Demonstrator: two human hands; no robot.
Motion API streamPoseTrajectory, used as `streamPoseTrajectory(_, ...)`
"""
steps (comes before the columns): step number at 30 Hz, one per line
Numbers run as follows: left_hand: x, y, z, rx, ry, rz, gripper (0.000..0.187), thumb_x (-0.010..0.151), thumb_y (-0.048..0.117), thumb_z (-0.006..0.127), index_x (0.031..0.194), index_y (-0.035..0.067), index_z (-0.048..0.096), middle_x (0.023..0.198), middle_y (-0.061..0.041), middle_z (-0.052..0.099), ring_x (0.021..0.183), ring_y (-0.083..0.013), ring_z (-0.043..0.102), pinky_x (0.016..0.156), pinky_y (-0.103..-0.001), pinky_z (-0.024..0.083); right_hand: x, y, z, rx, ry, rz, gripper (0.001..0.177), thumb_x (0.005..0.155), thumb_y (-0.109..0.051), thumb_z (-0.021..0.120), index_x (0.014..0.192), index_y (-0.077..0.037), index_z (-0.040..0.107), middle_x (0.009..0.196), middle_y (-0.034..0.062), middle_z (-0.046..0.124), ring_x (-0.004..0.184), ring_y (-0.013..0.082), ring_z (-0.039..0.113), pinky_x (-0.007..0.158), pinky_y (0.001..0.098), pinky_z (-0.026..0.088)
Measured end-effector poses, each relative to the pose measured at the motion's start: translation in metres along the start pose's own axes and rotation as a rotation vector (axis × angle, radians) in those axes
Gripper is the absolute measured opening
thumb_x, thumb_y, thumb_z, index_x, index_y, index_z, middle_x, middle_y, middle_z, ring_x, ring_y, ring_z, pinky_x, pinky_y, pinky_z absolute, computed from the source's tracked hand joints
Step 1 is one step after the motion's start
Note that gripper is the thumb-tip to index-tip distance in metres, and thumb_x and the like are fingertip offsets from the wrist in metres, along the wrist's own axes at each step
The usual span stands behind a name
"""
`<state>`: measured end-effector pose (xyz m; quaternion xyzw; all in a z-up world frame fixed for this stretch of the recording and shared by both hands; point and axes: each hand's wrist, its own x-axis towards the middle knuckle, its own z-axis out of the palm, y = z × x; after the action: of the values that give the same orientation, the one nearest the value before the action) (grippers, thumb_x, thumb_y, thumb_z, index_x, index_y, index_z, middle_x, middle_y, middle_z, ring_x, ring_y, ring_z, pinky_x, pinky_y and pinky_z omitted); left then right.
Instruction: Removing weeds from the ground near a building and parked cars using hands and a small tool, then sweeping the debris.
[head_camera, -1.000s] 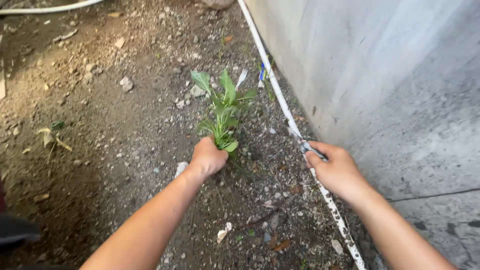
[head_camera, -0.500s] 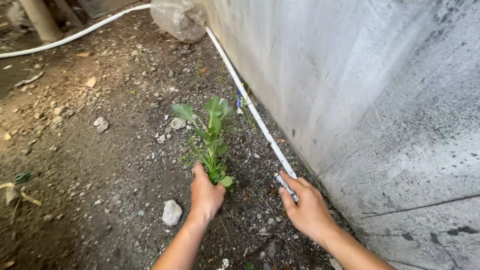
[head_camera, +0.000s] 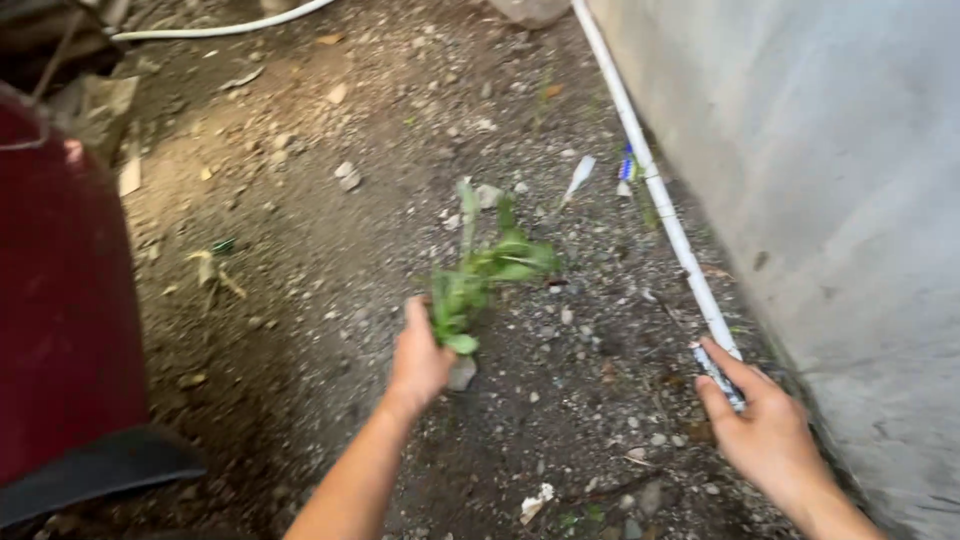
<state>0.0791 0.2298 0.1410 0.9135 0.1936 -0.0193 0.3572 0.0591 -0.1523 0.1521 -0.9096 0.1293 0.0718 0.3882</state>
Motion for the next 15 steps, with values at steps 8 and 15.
streamPoseTrajectory(8, -0.025, -0.127, -0.111, 0.338, 0.596, -0.691, 0.119, 0.072, 0.03, 0.09, 0.161, 0.022, 0.012, 0.156, -0.037, 0.014, 0.145, -0.0541, 0.021, 0.112, -0.067, 0.023, -0.009, -0.009, 0.01, -0.068, -0.112, 0.056, 0.053, 0.096, -0.034, 0.07, 0.148, -0.042, 0.061, 0.083, 0.0126, 0.074, 0.048, 0.0173, 0.054, 0.055, 0.0354, 0.051)
streamPoseTrajectory(15, 0.0, -0.095, -0.029, 0.346, 0.284, -0.402, 0.056, 0.084, 0.02, 0.074, 0.138, 0.017, 0.061, 0.141, -0.016, 0.062, 0.13, -0.034, 0.058, 0.11, -0.049, 0.045, -0.01, -0.012, 0.011, -0.094, -0.241, 0.104, 0.057, 0.099, -0.033, 0.067, 0.153, -0.047, 0.058, 0.086, 0.0025, 0.07, 0.049, 0.0169, 0.05, 0.048, 0.0365, 0.049)
